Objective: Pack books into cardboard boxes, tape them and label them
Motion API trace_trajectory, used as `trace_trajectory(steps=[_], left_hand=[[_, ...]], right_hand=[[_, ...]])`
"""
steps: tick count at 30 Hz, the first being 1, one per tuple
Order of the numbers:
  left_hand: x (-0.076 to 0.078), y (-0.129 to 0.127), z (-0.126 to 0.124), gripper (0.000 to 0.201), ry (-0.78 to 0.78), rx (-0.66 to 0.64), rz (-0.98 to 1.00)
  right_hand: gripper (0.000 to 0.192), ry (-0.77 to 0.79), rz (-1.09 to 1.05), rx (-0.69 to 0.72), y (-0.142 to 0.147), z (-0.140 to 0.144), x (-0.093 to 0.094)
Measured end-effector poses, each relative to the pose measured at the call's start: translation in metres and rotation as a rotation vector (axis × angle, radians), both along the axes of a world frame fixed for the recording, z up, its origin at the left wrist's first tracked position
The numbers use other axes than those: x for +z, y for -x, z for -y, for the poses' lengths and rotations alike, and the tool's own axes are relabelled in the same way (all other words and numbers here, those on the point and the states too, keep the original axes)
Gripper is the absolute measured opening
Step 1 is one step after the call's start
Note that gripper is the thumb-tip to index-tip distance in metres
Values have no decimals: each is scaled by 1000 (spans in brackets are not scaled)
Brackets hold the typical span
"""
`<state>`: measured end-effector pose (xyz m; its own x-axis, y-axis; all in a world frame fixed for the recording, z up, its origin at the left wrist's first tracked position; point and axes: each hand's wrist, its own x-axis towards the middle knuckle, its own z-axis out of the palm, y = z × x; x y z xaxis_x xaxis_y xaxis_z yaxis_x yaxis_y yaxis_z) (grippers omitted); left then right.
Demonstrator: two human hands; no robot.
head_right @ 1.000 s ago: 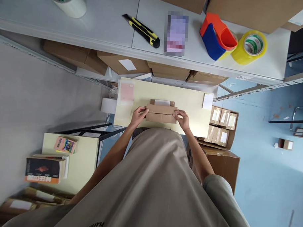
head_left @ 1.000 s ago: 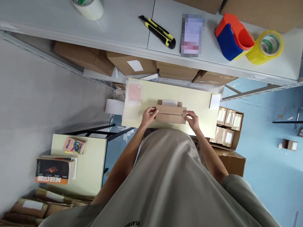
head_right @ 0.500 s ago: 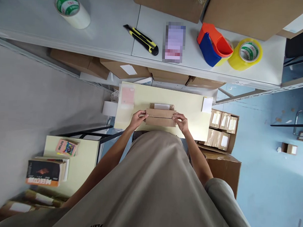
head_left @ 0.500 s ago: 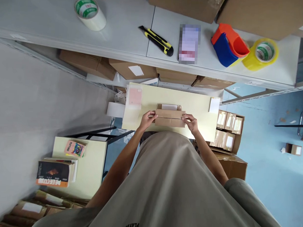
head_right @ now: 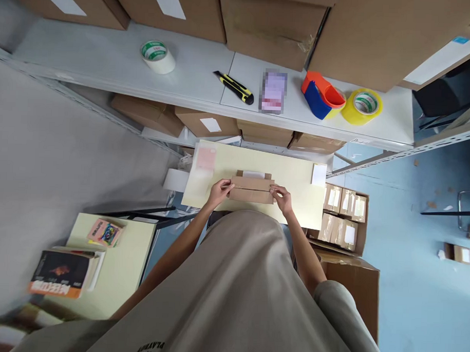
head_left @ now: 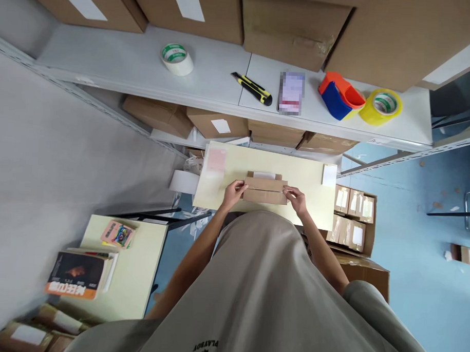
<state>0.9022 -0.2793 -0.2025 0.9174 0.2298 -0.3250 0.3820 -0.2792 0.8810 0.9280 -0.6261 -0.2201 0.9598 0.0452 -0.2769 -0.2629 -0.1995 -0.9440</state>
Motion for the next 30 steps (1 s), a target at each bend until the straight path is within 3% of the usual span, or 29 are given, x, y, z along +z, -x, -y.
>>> trace_trajectory(steps=[5,9,14,19,25,30], left_hand=[[13,3,6,21,-89,7,-13],[27,2,6,18,-155,-12,-16],[55,-10,-3,25,-394,-215,-16],[99,-37,-13,30,-546,-265,68],[161,-70,-15,31,-471,-174,318],[205,-83,-7,29,-399,-127,464]], right_hand=[[77,56,68,26,-3,-8,9],[81,108,123,50,-2,-10,28],[82,272,165,174,-8,-3,67],[77,399,331,162,-33,0,120],[67,417,596,172,-76,-21,189],[70,434,724,208,-102,-47,230]])
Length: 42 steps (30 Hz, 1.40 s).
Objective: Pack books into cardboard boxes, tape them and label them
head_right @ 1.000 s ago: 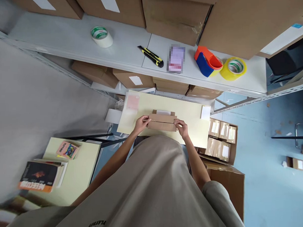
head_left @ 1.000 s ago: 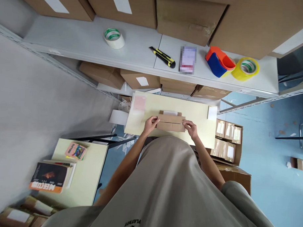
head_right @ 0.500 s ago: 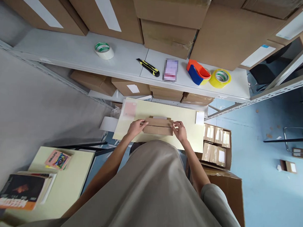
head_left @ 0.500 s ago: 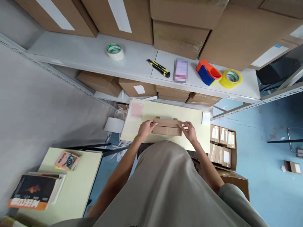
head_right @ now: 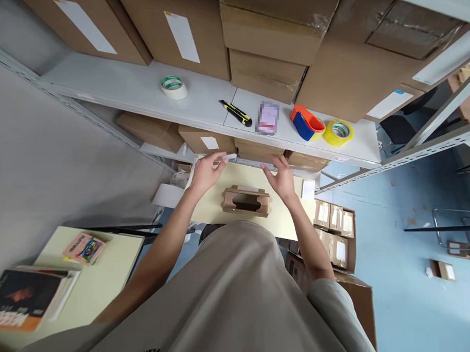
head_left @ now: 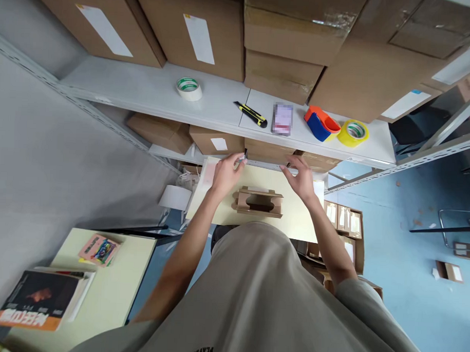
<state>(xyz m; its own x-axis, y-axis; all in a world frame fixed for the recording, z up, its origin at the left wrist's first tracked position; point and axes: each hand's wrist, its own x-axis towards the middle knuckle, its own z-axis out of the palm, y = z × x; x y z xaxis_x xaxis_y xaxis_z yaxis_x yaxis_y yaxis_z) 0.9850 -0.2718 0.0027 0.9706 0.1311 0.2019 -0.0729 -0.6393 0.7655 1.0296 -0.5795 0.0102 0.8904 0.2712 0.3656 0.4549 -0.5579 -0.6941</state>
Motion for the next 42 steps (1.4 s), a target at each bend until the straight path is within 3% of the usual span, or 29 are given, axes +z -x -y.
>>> trace_trajectory(steps=[6,14,17,24,29,32,34,39,42], left_hand=[[29,-2,11,28,32,-10,62],[33,-18,33,26,64,-104,114],[40,-36,51,27,70,-168,161],[68,-90,112,27,24,-309,229],[72,-102,137,25,51,-362,208],[56,-92,137,24,156,-365,191],[37,-77,134,25,283,-361,150],[-15,-17,121,38,575,-301,52],[-36,21,109,44,629,-175,29]], right_hand=[[67,32,64,27,-11,-10,21],[58,69,95,-36,-24,8,26],[52,173,116,-135,-56,26,34],[51,500,-24,-437,-174,49,38],[43,583,-202,-494,-202,43,38],[42,429,-182,-549,-183,47,32],[49,245,-140,-532,-152,50,21],[75,-271,-274,-156,-33,22,-23],[73,-395,-443,-30,30,-9,-45]])
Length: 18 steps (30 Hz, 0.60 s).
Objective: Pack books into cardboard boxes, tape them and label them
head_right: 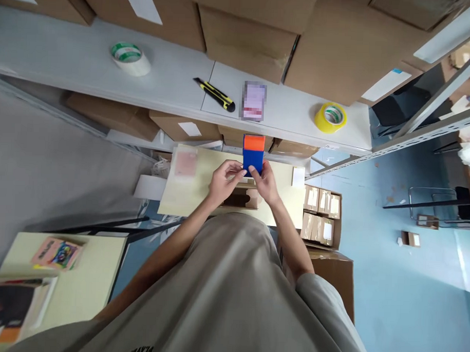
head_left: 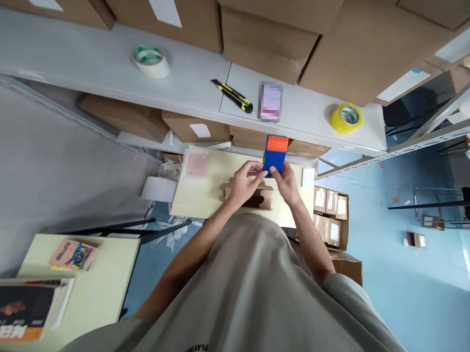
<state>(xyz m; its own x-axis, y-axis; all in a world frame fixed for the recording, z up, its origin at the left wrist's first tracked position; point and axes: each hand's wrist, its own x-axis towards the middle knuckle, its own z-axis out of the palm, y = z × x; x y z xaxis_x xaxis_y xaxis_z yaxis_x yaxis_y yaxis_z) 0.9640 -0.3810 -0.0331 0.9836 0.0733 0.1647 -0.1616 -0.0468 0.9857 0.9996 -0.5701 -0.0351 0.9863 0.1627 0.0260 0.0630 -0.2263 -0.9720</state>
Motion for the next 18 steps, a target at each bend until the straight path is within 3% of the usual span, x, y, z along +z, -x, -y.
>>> trace_trajectory(steps=[3,8,11,14,18], left_hand=[[-12,30,-13,46,-36,52,-116],[-17,63,-34,40,-148,33,-161],[-13,74,-50,44,-173,68,-148],[-4,75,-70,64,-111,120,-130],[11,71,-93,75,-70,36,-155]], right_hand=[[74,-9,-78,35,34,-24,-15],[75,151,-111,89,49,-36,-28],[77,197,-97,164,54,-32,-25],[76,252,-57,241,60,-23,-14],[76,324,-34,368,64,-11,0]])
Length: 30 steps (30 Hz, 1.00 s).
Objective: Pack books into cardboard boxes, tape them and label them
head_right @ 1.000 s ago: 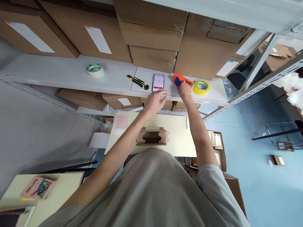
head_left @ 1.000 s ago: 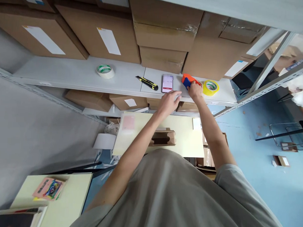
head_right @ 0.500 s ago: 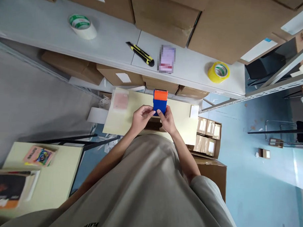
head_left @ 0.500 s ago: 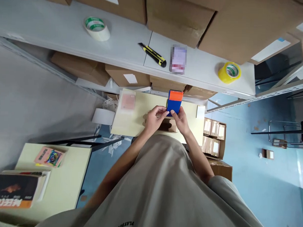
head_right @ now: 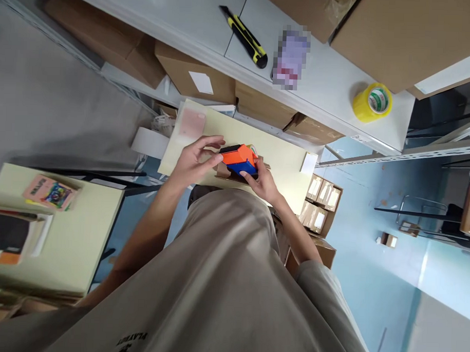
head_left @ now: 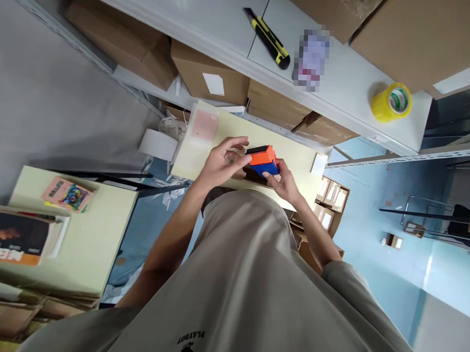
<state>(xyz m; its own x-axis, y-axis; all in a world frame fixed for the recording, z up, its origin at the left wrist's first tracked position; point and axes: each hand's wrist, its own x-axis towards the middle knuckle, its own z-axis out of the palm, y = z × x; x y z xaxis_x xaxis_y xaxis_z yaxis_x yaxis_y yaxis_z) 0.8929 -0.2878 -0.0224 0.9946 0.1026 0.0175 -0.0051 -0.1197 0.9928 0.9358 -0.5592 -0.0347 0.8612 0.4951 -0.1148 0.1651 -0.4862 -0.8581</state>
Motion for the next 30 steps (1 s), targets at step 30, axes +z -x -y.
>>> trace_trajectory(steps=[30], left_hand=[[-87,54,20,45,319,224,-225]], right_hand=[[79,576,-61,479,-27,-26,69]])
